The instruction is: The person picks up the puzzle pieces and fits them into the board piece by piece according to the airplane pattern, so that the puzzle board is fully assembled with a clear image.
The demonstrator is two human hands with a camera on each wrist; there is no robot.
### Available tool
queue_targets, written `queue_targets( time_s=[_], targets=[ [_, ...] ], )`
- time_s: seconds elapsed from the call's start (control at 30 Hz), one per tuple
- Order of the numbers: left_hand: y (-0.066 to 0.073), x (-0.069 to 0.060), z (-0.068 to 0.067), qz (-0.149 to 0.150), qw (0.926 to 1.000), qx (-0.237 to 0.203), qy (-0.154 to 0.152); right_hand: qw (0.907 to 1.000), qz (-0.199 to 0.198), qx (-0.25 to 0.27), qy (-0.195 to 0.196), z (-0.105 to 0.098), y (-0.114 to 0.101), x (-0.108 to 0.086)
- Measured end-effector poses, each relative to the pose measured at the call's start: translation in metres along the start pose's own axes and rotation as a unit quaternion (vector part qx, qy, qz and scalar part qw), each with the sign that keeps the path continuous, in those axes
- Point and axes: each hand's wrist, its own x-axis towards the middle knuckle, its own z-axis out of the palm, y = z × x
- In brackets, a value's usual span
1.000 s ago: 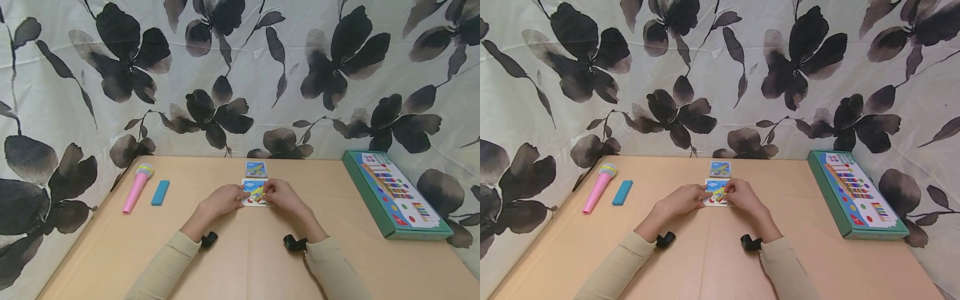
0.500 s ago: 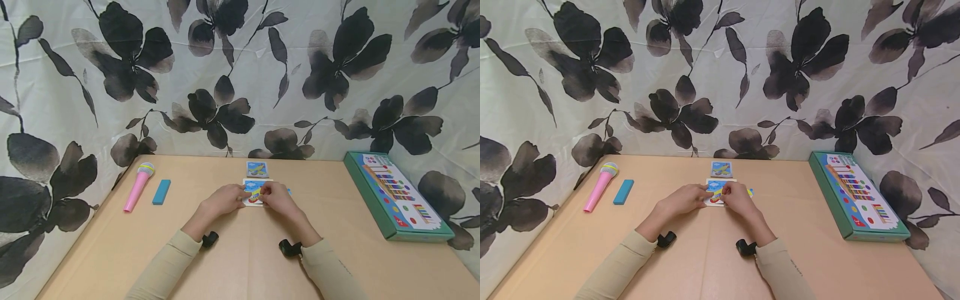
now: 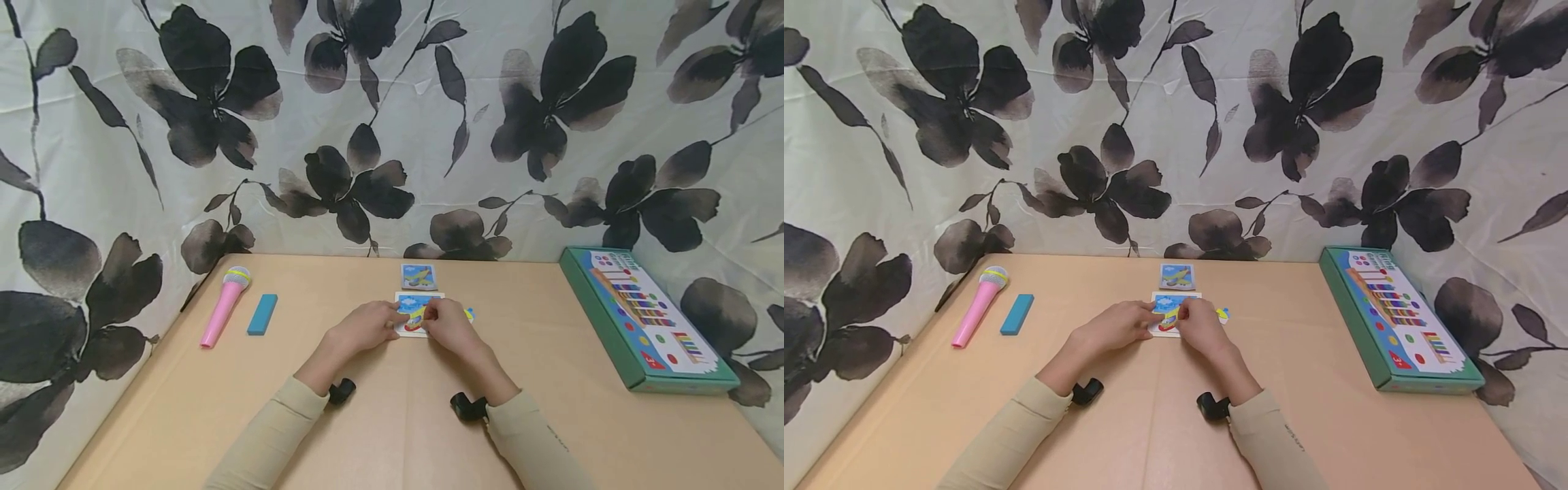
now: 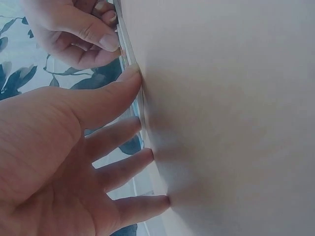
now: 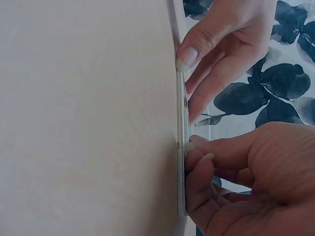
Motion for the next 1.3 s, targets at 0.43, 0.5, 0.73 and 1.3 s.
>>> queue_targets(
  time_s=[0.43, 0.5, 0.73, 1.3],
  targets=[
    [-0.0021, 0.0005, 0.0014, 0.003, 1.0000, -0.007, 0.003, 0.9999, -0.011, -0.002, 0.001, 0.0005, -0.0008, -0.0003],
    [-0.0014, 0.0004, 0.0010, 0.003, 0.9999, -0.011, 0.004, 0.9999, -0.010, -0.005, 0.000, -0.0003, -0.0007, -0.0004],
    [-0.0001, -0.0002, 0.0002, 0.001, 0.9999, -0.013, 0.004, 1.0000, 0.006, -0.005, 0.004, 0.0005, -0.0009, 0.0005],
    [-0.0021, -0.0008, -0.0008, 0.006, 0.9999, -0.010, 0.002, 0.9987, -0.029, -0.010, -0.042, -0.0049, 0.0027, 0.0049]
  ],
)
